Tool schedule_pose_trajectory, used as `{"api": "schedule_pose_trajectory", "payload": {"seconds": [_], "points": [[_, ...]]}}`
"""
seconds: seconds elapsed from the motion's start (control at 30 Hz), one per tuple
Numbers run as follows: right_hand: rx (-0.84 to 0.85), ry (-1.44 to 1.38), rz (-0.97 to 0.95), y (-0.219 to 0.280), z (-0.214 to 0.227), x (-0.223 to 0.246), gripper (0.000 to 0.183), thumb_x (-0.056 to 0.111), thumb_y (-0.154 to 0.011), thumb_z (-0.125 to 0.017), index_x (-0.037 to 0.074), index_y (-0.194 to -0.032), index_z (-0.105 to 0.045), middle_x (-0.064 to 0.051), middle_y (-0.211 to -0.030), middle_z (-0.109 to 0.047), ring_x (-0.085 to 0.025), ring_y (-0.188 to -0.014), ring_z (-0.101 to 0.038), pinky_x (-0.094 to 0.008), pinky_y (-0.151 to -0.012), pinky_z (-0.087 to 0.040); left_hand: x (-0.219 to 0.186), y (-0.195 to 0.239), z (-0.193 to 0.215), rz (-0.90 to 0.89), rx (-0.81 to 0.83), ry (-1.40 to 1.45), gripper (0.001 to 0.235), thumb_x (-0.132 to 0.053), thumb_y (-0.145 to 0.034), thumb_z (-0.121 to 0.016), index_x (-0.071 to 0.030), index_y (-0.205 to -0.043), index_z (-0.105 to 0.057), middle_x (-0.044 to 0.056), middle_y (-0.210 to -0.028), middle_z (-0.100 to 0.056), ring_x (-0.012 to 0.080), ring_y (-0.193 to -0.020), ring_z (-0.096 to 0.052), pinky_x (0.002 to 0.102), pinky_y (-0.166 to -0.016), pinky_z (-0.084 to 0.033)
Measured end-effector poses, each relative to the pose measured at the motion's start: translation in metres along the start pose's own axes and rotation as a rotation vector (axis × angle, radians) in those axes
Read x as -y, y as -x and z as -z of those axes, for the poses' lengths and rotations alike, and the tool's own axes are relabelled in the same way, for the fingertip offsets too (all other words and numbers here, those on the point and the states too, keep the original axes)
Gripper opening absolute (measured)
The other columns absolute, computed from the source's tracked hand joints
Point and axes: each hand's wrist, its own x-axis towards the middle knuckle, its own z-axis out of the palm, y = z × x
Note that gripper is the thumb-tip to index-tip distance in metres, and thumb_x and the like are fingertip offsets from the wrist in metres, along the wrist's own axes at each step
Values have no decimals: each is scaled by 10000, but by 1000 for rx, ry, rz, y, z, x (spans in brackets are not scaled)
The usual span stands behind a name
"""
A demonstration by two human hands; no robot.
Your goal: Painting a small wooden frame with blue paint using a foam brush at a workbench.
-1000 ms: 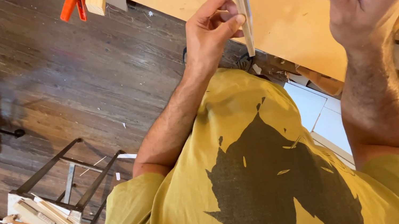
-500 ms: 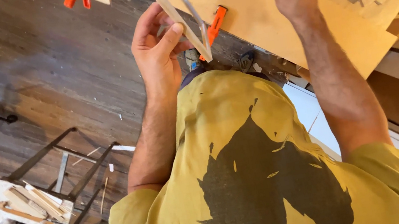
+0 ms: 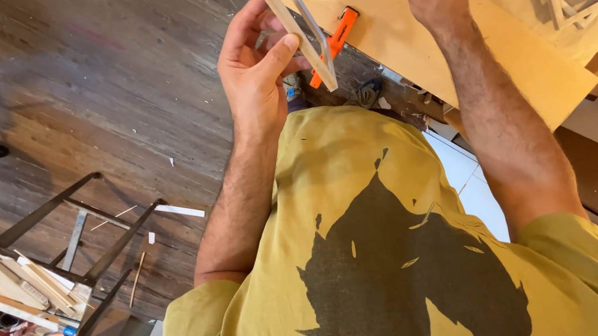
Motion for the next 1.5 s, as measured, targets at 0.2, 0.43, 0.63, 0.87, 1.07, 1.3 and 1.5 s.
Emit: {"api": "schedule_pose_trajectory", "payload": {"seconds": [0.2,0.43,0.63,0.87,1.07,1.3,1.5], "points": [[-57,-2,-59,3,13,5,141,-20,-1053,-729,-32,-1187,-771,-169,-1090,-771,-244,-890,-694,-358,-716,-545,3,-6,-9,-15,51,-8,500,103,-923,-752,-43,-1387,-636,99,-1051,-631,197,-869,-677,388,-641,-700],[-270,-290,185,3,67,53,123,12,-1146,-625,-108,-1172,-625,-257,-907,-685,-316,-717,-675,-370,-549,-530,14,-14,-28,23,82,-26,508,92,-904,-766,-83,-1367,-654,65,-1035,-646,157,-819,-677,374,-650,-707],[-330,-159,407,3,85,90,172,107,-1104,-621,-59,-1084,-660,-194,-734,-727,-191,-495,-536,-322,-409,-342,29,-20,-48,5,165,12,487,86,-928,-756,-68,-1375,-643,79,-1071,-629,196,-820,-704,383,-680,-703],[-316,66,472,-5,104,140,131,11,-1072,-693,-111,-1025,-698,-213,-856,-729,-298,-663,-600,-390,-540,-433,40,-18,-76,-84,242,6,483,37,-966,-781,-113,-1403,-638,56,-1067,-648,143,-785,-665,362,-763,-732],[-317,123,397,-3,112,147,160,41,-1087,-698,-103,-1023,-724,-211,-870,-735,-319,-695,-602,-404,-592,-456,48,-19,-86,-104,262,19,476,35,-959,-789,-118,-1389,-654,61,-1041,-633,149,-785,-649,355,-750,-723],[-285,112,396,7,116,117,124,11,-1039,-690,-102,-1000,-723,-183,-837,-712,-281,-683,-574,-388,-579,-426,49,-19,-89,-134,278,-4,471,13,-991,-777,-159,-1410,-649,47,-1066,-610,153,-856,-642,345,-771,-722],[-340,23,319,2,139,106,364,232,-1159,-704,-123,-1082,-683,-188,-841,-668,-242,-596,-507,-383,-485,-353,51,-20,-86,-90,301,-45,514,19,-979,-746,-193,-1434,-639,29,-1121,-587,136,-853,-597,372,-785,-690]]}}
